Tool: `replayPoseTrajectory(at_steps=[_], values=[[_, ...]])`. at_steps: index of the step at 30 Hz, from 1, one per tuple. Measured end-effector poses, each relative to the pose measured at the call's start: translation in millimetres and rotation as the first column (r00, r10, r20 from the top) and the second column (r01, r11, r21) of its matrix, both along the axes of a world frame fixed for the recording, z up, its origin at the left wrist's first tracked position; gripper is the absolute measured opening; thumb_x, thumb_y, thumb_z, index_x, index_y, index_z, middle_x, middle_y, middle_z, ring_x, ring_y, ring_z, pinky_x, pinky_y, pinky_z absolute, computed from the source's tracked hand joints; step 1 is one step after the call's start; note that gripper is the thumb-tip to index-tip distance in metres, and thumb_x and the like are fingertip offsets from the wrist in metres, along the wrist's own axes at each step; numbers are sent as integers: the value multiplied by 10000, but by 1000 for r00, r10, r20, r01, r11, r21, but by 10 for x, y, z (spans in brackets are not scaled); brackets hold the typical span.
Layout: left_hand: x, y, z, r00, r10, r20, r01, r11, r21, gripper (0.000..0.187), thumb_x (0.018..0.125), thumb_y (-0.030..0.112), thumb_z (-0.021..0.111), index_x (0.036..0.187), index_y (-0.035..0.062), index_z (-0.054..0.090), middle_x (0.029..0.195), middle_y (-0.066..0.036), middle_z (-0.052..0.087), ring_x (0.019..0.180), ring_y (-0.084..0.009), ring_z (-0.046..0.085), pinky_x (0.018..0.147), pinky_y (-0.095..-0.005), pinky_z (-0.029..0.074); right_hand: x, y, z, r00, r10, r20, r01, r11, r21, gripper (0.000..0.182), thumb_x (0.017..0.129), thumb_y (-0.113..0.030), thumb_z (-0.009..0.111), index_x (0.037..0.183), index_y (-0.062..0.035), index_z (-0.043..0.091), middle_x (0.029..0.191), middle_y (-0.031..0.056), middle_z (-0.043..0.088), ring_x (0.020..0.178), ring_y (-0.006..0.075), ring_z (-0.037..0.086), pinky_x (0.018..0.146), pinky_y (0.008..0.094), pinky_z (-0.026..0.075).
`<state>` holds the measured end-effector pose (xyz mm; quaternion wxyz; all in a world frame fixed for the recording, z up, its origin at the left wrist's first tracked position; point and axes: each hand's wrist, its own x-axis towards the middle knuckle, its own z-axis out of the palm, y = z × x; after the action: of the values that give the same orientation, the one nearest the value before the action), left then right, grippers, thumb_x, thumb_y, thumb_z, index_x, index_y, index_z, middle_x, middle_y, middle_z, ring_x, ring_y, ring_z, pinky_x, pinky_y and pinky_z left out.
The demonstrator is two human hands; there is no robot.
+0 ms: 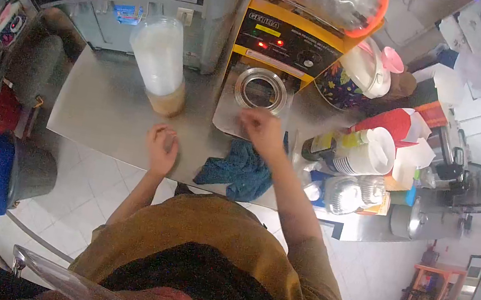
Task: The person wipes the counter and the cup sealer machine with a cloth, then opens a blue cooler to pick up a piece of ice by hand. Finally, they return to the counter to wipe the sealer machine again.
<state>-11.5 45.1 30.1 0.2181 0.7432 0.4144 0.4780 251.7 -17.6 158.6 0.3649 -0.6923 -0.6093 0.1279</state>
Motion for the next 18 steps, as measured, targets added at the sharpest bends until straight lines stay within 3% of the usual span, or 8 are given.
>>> replayPoseTrajectory(at_steps=[3,6,12,18], values=[[-205,-137,-245,992,96,-87,-97,995,-4,196,715,15,637,900,65,597,1073,-158,538,1100,-339,460,938,-464,317,368,43,239,999,29,27,-28,999,-31,183,827,-70,622,1001,-42,672,939,138,666,810,248,653,650,330,518],[-200,-192,-239,988,134,-82,-131,991,34,212,700,22,640,898,85,602,1092,-181,519,1120,-354,439,940,-487,299,489,88,432,987,98,127,-76,983,-166,192,830,-68,618,1014,-35,664,949,151,664,823,284,652,688,348,519],[-248,-210,-234,975,122,-187,-111,991,69,228,695,50,638,911,106,589,1153,-175,488,1087,-365,451,897,-477,354,631,131,441,912,303,276,-253,946,-203,194,833,-65,600,1012,-15,653,971,181,649,881,357,617,801,394,501],[-246,-230,-196,971,111,-213,-100,993,60,245,684,44,651,910,114,588,1154,-149,493,1053,-357,462,873,-454,371,705,153,390,810,421,409,-327,902,-281,243,852,-101,574,1079,-28,621,1025,181,631,971,353,586,850,410,481]])
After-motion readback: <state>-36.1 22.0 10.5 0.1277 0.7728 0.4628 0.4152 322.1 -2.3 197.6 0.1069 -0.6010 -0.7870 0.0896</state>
